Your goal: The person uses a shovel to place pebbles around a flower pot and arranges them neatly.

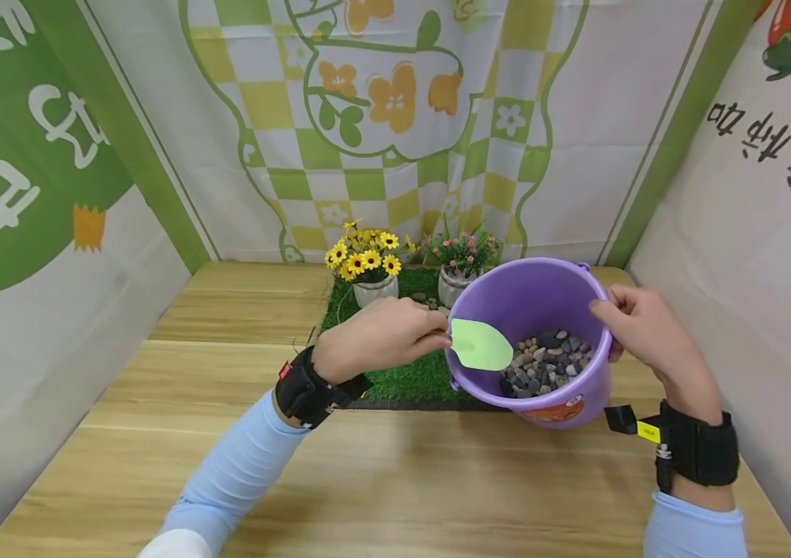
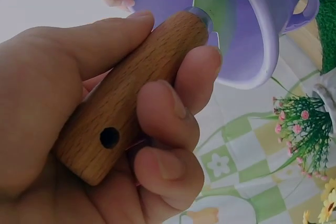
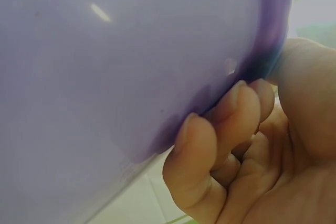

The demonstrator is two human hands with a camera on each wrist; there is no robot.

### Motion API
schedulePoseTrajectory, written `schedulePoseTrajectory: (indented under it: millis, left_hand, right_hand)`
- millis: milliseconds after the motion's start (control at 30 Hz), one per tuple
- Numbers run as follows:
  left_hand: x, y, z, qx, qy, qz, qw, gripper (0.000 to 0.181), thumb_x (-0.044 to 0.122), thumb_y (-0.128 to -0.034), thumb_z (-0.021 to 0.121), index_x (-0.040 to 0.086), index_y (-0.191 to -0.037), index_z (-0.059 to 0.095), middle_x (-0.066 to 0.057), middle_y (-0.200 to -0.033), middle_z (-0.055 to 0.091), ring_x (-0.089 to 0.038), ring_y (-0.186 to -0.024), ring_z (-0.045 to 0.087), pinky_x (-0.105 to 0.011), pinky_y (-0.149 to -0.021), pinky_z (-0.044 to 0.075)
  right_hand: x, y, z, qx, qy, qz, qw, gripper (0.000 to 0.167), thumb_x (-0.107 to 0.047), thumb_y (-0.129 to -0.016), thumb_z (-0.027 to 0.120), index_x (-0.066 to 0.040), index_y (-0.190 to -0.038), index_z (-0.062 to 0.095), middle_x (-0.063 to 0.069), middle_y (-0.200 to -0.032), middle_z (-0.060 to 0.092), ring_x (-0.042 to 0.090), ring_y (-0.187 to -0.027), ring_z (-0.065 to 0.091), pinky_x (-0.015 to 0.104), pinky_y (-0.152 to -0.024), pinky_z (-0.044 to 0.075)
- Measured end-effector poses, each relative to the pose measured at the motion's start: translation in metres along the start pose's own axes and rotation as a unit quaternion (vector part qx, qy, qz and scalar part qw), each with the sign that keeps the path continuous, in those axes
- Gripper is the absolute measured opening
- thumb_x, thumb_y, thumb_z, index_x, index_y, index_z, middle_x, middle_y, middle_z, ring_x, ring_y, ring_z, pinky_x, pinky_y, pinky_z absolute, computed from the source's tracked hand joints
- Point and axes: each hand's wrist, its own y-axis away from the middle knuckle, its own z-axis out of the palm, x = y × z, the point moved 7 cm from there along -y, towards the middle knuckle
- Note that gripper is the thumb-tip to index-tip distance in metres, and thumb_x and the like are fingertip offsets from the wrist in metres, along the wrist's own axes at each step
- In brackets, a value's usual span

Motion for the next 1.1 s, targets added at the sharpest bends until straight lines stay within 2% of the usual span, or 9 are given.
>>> schedulePoseTrajectory:
  millis: [200, 333, 467, 667, 1100]
  left_hand:
    - [0.002, -0.005, 0.003, -0.009, -0.010, 0.005, 0.9999, 0.023, 0.034, -0.1030, 0.051, 0.019, -0.088, 0.059, 0.008, -0.068, 0.041, -0.007, -0.059, 0.042, -0.020, -0.056, 0.028]
    - [0.002, -0.007, 0.006, -0.011, -0.012, 0.005, 0.9999, 0.023, 0.035, -0.1027, 0.051, 0.019, -0.088, 0.059, 0.009, -0.067, 0.043, -0.006, -0.059, 0.045, -0.020, -0.055, 0.030]
    - [0.002, -0.009, 0.011, -0.018, -0.004, 0.005, 0.9998, 0.023, 0.036, -0.1020, 0.053, 0.019, -0.087, 0.059, 0.009, -0.067, 0.044, -0.006, -0.059, 0.048, -0.020, -0.054, 0.032]
    - [0.004, -0.015, 0.017, -0.043, -0.003, 0.012, 0.9990, 0.023, 0.037, -0.1015, 0.053, 0.020, -0.088, 0.058, 0.008, -0.068, 0.045, -0.006, -0.059, 0.050, -0.020, -0.054, 0.035]
    - [0.004, -0.025, 0.014, -0.076, 0.003, 0.009, 0.9971, 0.029, 0.036, -0.1003, 0.056, 0.020, -0.076, 0.050, 0.008, -0.068, 0.040, -0.005, -0.058, 0.043, -0.019, -0.052, 0.032]
  right_hand:
    - [0.003, -0.001, -0.001, -0.001, -0.006, 0.007, 1.0000, 0.030, -0.021, -0.102, 0.051, 0.003, -0.084, 0.053, -0.002, -0.062, 0.062, 0.015, -0.050, 0.059, 0.029, -0.049, 0.051]
    - [0.005, -0.002, -0.001, 0.000, -0.007, 0.014, 0.9999, 0.032, -0.022, -0.103, 0.051, 0.004, -0.084, 0.053, 0.000, -0.062, 0.063, 0.015, -0.050, 0.059, 0.029, -0.049, 0.051]
    - [0.006, -0.003, -0.002, 0.001, -0.005, 0.003, 1.0000, 0.031, -0.019, -0.102, 0.051, 0.005, -0.082, 0.052, 0.001, -0.062, 0.062, 0.014, -0.050, 0.059, 0.028, -0.049, 0.051]
    - [0.009, -0.002, -0.005, 0.007, -0.008, 0.000, 0.9999, 0.031, -0.016, -0.102, 0.051, 0.004, -0.079, 0.052, 0.000, -0.060, 0.060, 0.013, -0.049, 0.058, 0.027, -0.049, 0.050]
    - [0.012, -0.003, -0.007, 0.005, -0.009, 0.008, 0.9999, 0.032, -0.017, -0.102, 0.052, 0.003, -0.077, 0.051, 0.002, -0.062, 0.063, 0.014, -0.050, 0.059, 0.027, -0.049, 0.050]
